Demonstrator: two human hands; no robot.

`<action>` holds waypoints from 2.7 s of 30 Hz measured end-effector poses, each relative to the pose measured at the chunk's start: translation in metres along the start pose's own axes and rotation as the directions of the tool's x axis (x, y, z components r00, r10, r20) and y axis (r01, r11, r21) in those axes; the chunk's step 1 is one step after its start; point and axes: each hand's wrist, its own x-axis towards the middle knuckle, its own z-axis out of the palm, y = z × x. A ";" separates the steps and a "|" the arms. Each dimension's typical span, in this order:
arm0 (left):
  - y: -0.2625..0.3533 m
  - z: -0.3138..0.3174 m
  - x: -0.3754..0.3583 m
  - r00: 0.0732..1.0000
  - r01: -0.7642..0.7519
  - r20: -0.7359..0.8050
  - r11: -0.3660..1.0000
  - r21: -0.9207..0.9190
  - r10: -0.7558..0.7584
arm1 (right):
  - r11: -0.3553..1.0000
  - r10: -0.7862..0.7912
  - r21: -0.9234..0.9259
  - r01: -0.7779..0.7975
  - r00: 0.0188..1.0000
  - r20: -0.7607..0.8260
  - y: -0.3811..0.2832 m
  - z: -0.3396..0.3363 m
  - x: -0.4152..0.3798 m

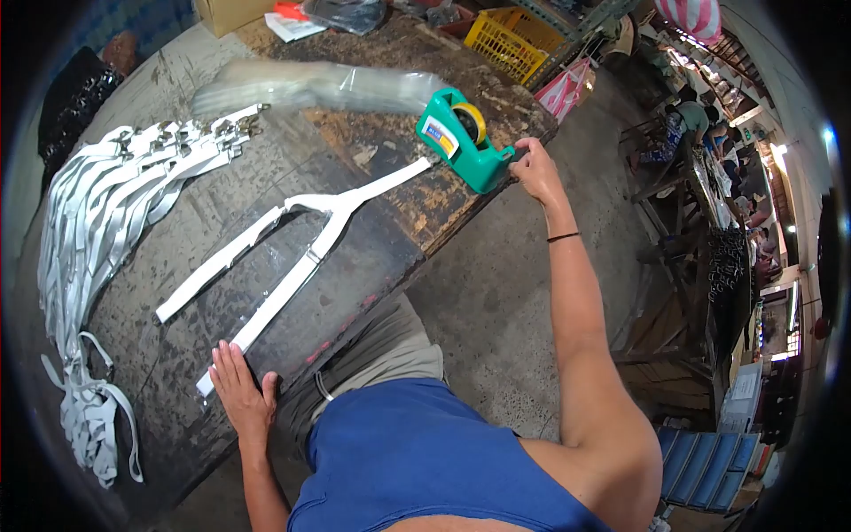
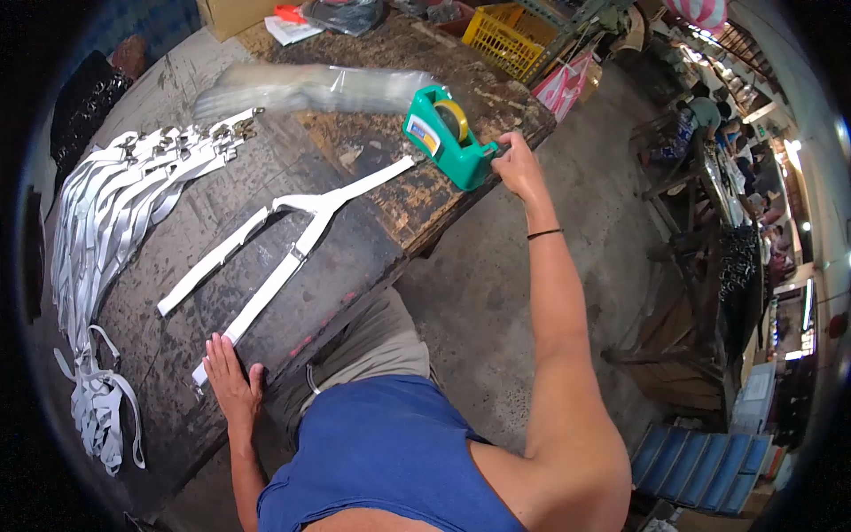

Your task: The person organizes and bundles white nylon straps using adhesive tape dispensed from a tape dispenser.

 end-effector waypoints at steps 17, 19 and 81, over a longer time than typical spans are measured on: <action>-0.001 0.002 0.001 1.000 -0.004 -0.030 1.000 0.002 0.005 | 0.931 0.229 -0.037 -0.363 0.503 0.833 0.007 0.217 -0.205; 0.000 0.002 0.001 1.000 0.001 -0.023 1.000 0.006 -0.001 | 0.975 0.220 -0.166 -0.149 0.529 0.820 0.015 0.232 -0.208; 0.000 -0.001 -0.004 0.984 0.009 -0.172 0.987 -0.163 -0.037 | 0.691 -0.318 0.421 0.587 -0.275 0.907 -0.348 0.293 -0.130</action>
